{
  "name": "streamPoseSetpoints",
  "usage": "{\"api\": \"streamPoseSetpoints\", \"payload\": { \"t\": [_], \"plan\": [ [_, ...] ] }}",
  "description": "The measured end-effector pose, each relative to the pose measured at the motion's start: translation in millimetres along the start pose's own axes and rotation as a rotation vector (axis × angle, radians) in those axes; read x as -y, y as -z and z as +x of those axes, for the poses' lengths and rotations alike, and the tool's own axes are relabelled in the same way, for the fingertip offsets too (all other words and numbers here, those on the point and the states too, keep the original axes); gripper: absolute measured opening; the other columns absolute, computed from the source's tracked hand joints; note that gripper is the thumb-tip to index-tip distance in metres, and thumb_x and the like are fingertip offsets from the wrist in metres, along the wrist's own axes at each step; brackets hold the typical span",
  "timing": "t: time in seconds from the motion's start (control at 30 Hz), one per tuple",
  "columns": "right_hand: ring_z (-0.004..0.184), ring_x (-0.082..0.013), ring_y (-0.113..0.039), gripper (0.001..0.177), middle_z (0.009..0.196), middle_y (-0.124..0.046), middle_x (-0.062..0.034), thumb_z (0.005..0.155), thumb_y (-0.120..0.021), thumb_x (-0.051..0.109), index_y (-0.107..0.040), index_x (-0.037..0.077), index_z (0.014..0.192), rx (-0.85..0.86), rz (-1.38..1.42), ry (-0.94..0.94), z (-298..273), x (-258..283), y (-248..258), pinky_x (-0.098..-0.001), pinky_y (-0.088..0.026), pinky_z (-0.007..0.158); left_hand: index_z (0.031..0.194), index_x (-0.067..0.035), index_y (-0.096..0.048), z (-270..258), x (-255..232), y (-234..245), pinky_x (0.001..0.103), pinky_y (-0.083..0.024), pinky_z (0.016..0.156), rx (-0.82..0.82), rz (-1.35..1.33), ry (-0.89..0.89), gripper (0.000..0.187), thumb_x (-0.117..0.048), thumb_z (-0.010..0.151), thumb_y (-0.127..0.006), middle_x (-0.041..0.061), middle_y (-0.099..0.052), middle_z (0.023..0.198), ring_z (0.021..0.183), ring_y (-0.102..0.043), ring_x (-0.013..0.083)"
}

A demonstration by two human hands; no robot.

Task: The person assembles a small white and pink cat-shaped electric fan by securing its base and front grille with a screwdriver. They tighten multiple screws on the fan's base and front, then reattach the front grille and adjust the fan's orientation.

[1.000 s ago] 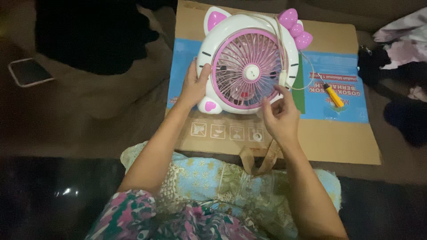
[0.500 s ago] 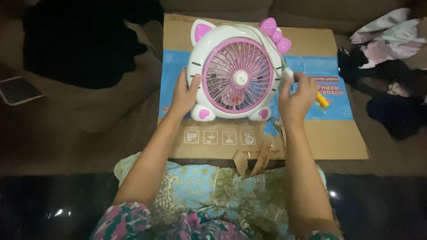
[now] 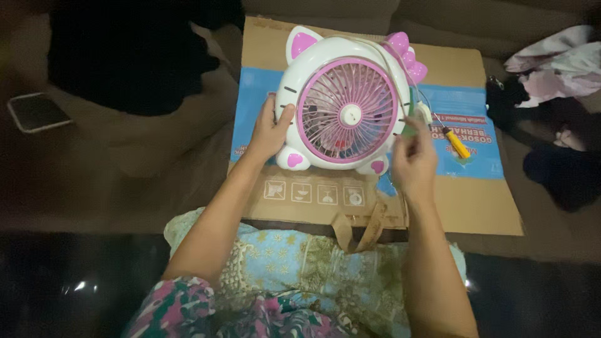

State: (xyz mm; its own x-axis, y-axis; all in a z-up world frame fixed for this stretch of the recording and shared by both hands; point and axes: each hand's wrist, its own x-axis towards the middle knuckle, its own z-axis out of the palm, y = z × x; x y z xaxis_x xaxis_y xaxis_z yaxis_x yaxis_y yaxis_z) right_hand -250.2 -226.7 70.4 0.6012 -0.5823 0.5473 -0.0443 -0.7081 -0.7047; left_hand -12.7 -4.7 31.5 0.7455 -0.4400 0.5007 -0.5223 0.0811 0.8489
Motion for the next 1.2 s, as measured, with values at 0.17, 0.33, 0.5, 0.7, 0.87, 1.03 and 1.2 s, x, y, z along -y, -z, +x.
{"api": "streamPoseSetpoints", "payload": {
  "t": [0.17, 0.33, 0.5, 0.7, 0.87, 1.03, 1.2],
  "plan": [
    [0.052, -0.0076, -0.048, 0.034, 0.056, -0.053, -0.0005, 0.096, -0.07, 0.025, -0.063, 0.0, 0.117, 0.342, -0.054, -0.115, -14.6, 23.5, -3.9, -0.0286, -0.04, 0.05, 0.126, -0.001, -0.058, -2.4, -8.9, 0.3, 0.035, -0.054, 0.083, 0.037, -0.057, 0.165, 0.039, -0.032, 0.102, -0.061, 0.013, -0.068, 0.108, 0.095, -0.066, 0.0203],
    [0.053, -0.0056, -0.045, 0.044, 0.056, -0.058, 0.0022, 0.098, -0.063, 0.033, -0.074, 0.002, 0.069, 1.068, 0.352, -0.243, -15.7, 20.2, 15.5, -0.0282, -0.036, 0.047, 0.13, 0.001, -0.057, 0.3, -8.7, 2.2, 0.035, -0.051, 0.093, 0.026, -0.005, 0.013, 0.039, -0.029, 0.106, -0.062, 0.015, -0.065, 0.117, 0.107, -0.064, 0.0209],
    [0.069, -0.0036, -0.055, 0.023, 0.075, -0.064, 0.0034, 0.101, -0.066, 0.024, -0.07, 0.002, 0.104, 0.565, 0.335, -0.249, -15.9, 12.9, 12.7, -0.0233, -0.043, 0.06, 0.13, 0.0, -0.057, -2.2, -4.9, 0.5, 0.035, -0.053, 0.091, 0.033, -0.044, 0.056, 0.04, -0.031, 0.104, -0.061, 0.015, -0.067, 0.115, 0.103, -0.064, 0.0206],
    [0.061, -0.0068, -0.064, 0.064, 0.066, -0.063, -0.0024, 0.096, -0.068, 0.017, -0.039, 0.006, 0.152, 0.382, 0.273, -0.278, -8.6, 21.0, 3.9, -0.0226, -0.045, 0.054, 0.13, 0.0, -0.058, -1.7, -6.2, 2.7, 0.036, -0.052, 0.093, 0.035, 0.011, 0.042, 0.041, -0.032, 0.105, -0.061, 0.015, -0.067, 0.117, 0.105, -0.065, 0.0212],
    [0.055, -0.0073, -0.052, 0.079, 0.063, -0.058, -0.0005, 0.094, -0.071, 0.019, -0.029, 0.006, 0.159, 0.399, 0.174, -0.251, -10.2, 27.2, 0.9, -0.0247, -0.041, 0.049, 0.129, 0.0, -0.058, -2.2, -5.6, 1.9, 0.035, -0.053, 0.091, 0.031, 0.0, 0.05, 0.041, -0.033, 0.104, -0.061, 0.015, -0.066, 0.116, 0.103, -0.065, 0.0213],
    [0.062, -0.0044, -0.049, 0.034, 0.068, -0.063, 0.0076, 0.1, -0.07, 0.027, -0.082, -0.003, 0.11, 0.81, 0.215, -0.324, -13.6, 16.5, 14.5, -0.0246, -0.042, 0.055, 0.129, 0.0, -0.057, -2.3, -7.0, 1.6, 0.035, -0.053, 0.088, 0.049, -0.057, 0.078, 0.042, -0.034, 0.104, -0.061, 0.014, -0.064, 0.115, 0.101, -0.063, 0.0196],
    [0.061, -0.0047, -0.052, 0.029, 0.068, -0.062, 0.0061, 0.095, -0.067, 0.029, -0.073, 0.003, 0.083, 0.732, 0.345, -0.41, -14.0, -18.0, 17.9, -0.0233, -0.041, 0.056, 0.126, 0.001, -0.058, -2.6, -8.1, 2.2, 0.035, -0.053, 0.088, 0.024, 0.02, 0.083, 0.041, -0.033, 0.103, -0.062, 0.013, -0.065, 0.115, 0.102, -0.064, 0.019]
  ]
}}
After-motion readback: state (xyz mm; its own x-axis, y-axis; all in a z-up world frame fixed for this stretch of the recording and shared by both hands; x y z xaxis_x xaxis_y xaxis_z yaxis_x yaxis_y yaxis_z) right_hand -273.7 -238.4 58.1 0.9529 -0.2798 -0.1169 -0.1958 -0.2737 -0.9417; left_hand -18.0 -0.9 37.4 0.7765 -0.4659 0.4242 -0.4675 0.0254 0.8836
